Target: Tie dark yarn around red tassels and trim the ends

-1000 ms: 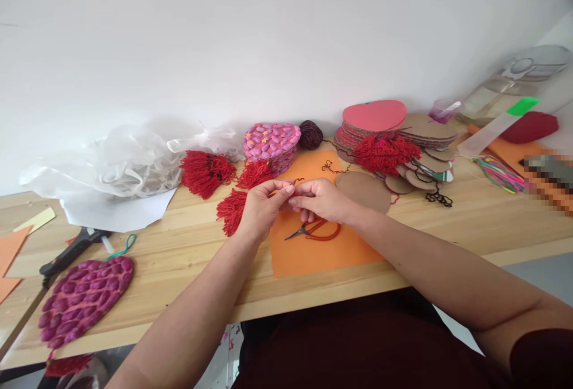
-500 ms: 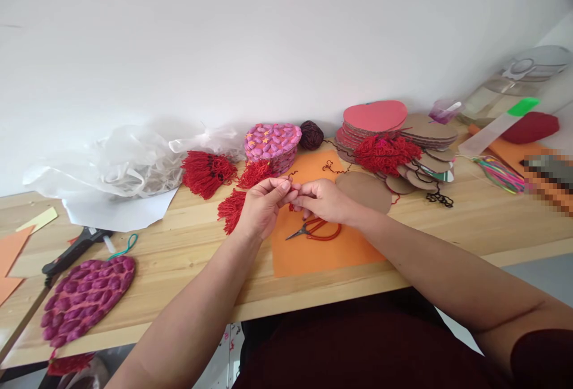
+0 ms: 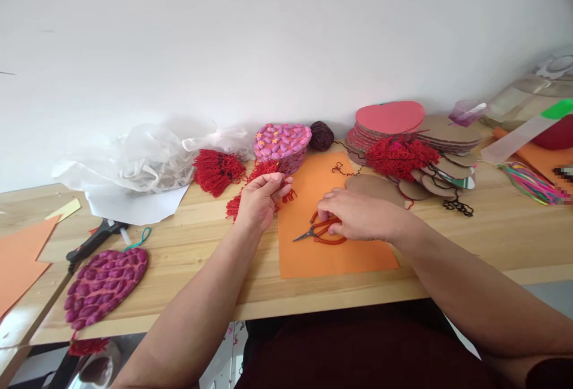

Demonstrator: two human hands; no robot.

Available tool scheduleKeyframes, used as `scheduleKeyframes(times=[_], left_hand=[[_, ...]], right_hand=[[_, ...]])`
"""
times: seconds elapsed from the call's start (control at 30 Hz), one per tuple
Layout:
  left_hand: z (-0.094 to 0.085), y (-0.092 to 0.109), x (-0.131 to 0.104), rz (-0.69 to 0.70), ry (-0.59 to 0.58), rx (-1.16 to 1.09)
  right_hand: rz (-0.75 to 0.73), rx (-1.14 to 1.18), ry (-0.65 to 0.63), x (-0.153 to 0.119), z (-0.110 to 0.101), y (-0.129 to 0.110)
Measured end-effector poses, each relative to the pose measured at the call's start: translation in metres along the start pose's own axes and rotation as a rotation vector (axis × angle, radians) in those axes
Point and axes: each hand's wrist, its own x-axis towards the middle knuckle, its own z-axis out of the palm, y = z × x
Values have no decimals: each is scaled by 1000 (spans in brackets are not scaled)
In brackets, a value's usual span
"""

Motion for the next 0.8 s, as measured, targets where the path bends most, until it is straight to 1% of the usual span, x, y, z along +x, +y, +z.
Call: scheduleKeyframes(times=[0.1,0.2,0.27,0.37,0.43,0.5,0.63,0.8], left_hand=[[-2,-1,1,4,4,4],[-3,-2,2,14,2,0],[-3,-2,2,23,-2,1],[-2,-1,2,40,-4,11],[-2,-1,2,49,-3,8],[-1,-1,1,56,-6,-3],[0,-2,-1,72,-16,-17],[3,-4,-4,89,-37,-11]], right_hand=[[-6,17,19,-1,3,3],[23,129,44,-4,-3,2],[34,331,40,-6,-9,-1],[5,810,33,-3,-10,-5],[-25,1068,17,3,-5,-9],[-31,1213,-16,10,4,-12],[16,1388,-78,20,20,-18],[52,1468,-95,24,26,-21]])
